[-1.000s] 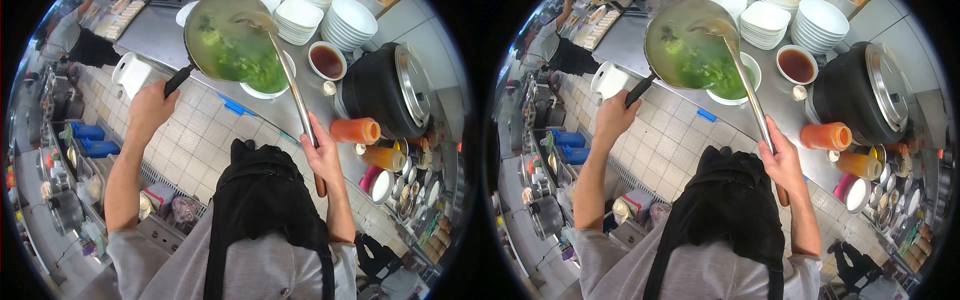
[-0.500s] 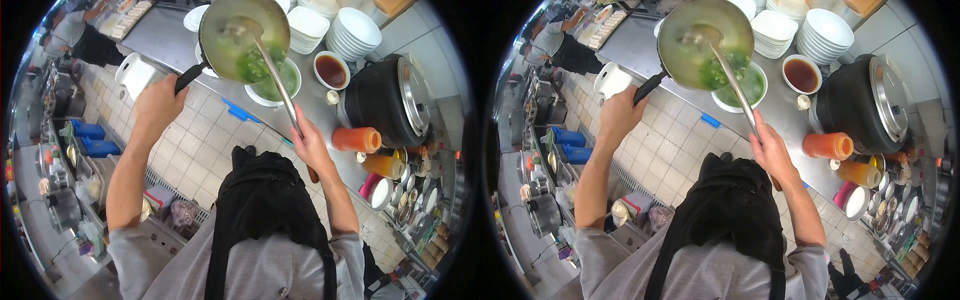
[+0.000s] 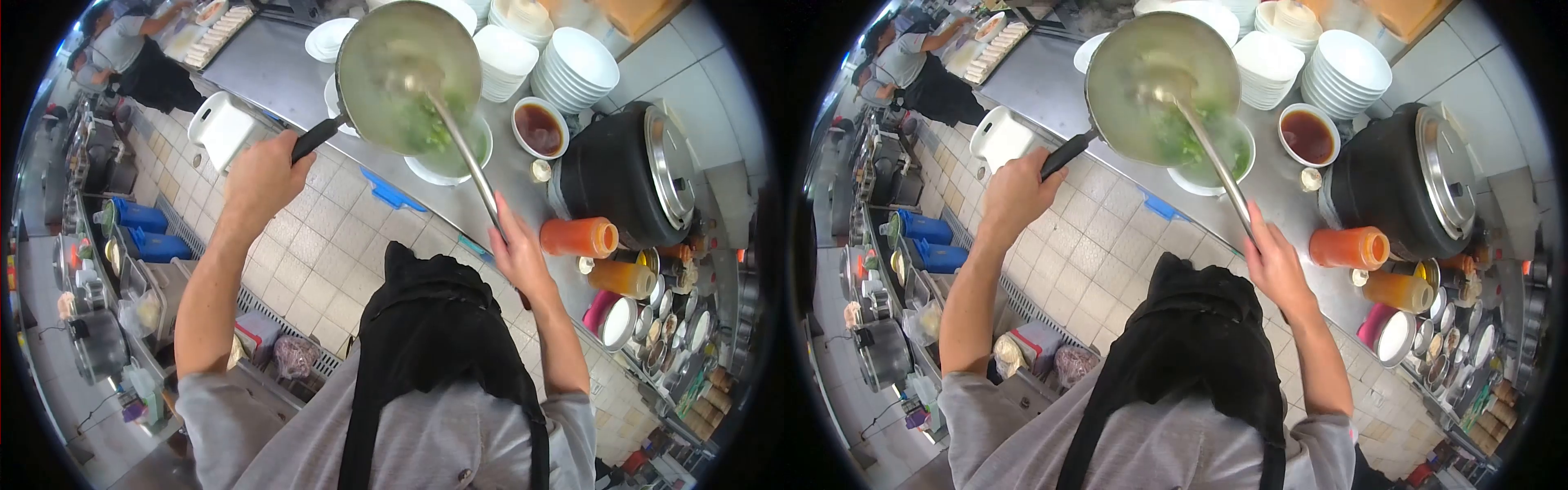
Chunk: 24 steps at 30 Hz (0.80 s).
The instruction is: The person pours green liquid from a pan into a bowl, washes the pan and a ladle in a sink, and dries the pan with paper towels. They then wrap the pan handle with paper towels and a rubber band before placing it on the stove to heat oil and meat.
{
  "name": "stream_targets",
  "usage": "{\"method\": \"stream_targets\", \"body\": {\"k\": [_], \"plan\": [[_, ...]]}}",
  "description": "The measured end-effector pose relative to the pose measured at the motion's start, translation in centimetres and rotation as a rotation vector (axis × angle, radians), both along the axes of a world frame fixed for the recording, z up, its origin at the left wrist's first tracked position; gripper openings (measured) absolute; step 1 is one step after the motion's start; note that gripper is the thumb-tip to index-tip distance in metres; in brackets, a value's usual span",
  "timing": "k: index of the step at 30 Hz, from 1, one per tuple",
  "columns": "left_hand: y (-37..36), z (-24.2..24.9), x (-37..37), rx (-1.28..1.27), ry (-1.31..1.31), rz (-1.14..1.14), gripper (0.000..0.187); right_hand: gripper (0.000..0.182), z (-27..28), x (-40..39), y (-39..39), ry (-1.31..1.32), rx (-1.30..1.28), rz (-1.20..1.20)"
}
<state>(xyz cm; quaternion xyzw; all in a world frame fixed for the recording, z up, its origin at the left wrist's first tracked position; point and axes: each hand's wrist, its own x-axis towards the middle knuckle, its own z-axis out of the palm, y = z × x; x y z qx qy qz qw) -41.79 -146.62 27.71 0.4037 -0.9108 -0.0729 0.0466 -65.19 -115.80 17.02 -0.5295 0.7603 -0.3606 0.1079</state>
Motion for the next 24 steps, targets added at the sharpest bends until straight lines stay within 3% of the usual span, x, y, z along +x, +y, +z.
{"method": "stream_targets", "body": {"k": [4, 6, 10, 12, 15, 18, 22, 24], "plan": [[-0.1, 0.8, 0.3, 0.100, -0.063, 0.026, 0.027, 0.064, -0.2, -0.4, 2.8, -0.039, 0.127, 0.010], [-0.2, 1.0, 0.1, 0.139, -0.128, 0.033, 0.027, 0.065, -0.4, 0.1, 0.8, -0.024, -0.036, -0.030], [-0.8, 0.7, 0.5, 0.084, -0.089, -0.018, 0.026, 0.064, 0.7, 1.5, -1.8, -0.172, -0.054, -0.124], [-1.3, 0.7, 0.2, 0.032, -0.041, -0.054, 0.027, 0.064, 0.9, 0.6, -0.3, -0.023, 0.050, -0.017], [-1.7, 1.7, 0.2, 0.087, -0.065, -0.036, 0.027, 0.066, 0.3, -0.3, 1.7, 0.002, 0.065, 0.019], [-2.0, 1.8, 0.1, 0.110, -0.073, -0.060, 0.027, 0.067, 0.3, 0.1, -0.2, 0.042, -0.024, -0.027], [-2.6, 2.0, -0.2, 0.088, -0.086, -0.098, 0.027, 0.066, 0.4, 0.7, -1.8, -0.079, -0.091, -0.069], [-2.6, 2.1, -0.5, 0.072, -0.104, -0.095, 0.027, 0.065, 1.1, 0.2, -0.8, -0.031, 0.014, -0.005]]}}
